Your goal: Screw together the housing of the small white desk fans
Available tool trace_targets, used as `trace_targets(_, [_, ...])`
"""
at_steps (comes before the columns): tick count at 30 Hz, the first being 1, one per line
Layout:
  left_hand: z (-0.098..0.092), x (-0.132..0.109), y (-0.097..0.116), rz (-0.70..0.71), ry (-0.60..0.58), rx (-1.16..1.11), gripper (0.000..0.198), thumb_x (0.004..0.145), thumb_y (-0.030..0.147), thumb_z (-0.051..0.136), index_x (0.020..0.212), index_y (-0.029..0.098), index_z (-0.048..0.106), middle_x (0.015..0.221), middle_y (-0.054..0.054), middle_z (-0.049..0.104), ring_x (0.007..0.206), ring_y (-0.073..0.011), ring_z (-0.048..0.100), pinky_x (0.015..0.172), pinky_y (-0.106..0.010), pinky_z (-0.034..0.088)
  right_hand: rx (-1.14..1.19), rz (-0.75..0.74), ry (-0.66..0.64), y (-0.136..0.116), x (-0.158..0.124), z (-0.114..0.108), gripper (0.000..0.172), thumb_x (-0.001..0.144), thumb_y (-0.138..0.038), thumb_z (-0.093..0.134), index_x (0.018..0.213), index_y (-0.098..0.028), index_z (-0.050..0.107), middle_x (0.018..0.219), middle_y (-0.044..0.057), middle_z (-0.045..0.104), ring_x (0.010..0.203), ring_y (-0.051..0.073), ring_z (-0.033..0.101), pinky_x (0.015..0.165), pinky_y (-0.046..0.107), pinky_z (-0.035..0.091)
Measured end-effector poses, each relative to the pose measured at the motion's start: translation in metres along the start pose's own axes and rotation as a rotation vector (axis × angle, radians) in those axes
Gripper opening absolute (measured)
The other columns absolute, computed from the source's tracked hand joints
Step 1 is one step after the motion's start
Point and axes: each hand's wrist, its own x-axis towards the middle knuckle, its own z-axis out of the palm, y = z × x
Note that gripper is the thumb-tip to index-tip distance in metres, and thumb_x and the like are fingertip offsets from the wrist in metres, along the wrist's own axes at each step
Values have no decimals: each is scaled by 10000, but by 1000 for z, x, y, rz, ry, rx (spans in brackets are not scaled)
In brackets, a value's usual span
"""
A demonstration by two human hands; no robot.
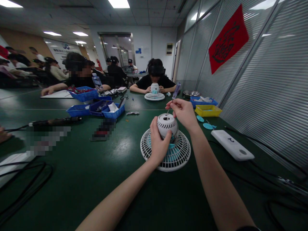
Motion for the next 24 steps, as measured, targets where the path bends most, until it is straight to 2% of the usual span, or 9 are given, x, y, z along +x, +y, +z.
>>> trace_targets(8, [1,0,0,-3,1,1,617,822,286,602,1402,270,391,1504,-119,423,1448,-291,369,1237,-526,221,-59,-22,22,2,0,-1,150,857,-228,562,783,-166,676,822,68,743,591,118,613,448,217,410])
trace_targets(15, [1,0,1,-2,5,7,622,817,285,604,1400,268,389,1497,-121,431,1443,-292,380,1236,-529,222,-191,-84,56,4,0,-3,189,866,-306,592,774,-185,706,789,40,743,472,95,513,513,269,420])
trace_targets(20, [2,0,1,-5,9,2,622,819,297,604,1405,272,397,1493,-114,433,1446,-291,379,1235,-523,230,-227,-83,70,1,-1,-3,180,851,-310,613,735,-192,684,742,19,724,448,88,457,503,273,382])
trace_targets(24, [2,0,0,-7,5,3,620,819,299,605,1403,272,398,1496,-117,431,1445,-297,379,1236,-527,225,-172,-59,72,2,-1,-2,139,831,-291,640,733,-193,646,718,11,695,477,89,476,523,270,399])
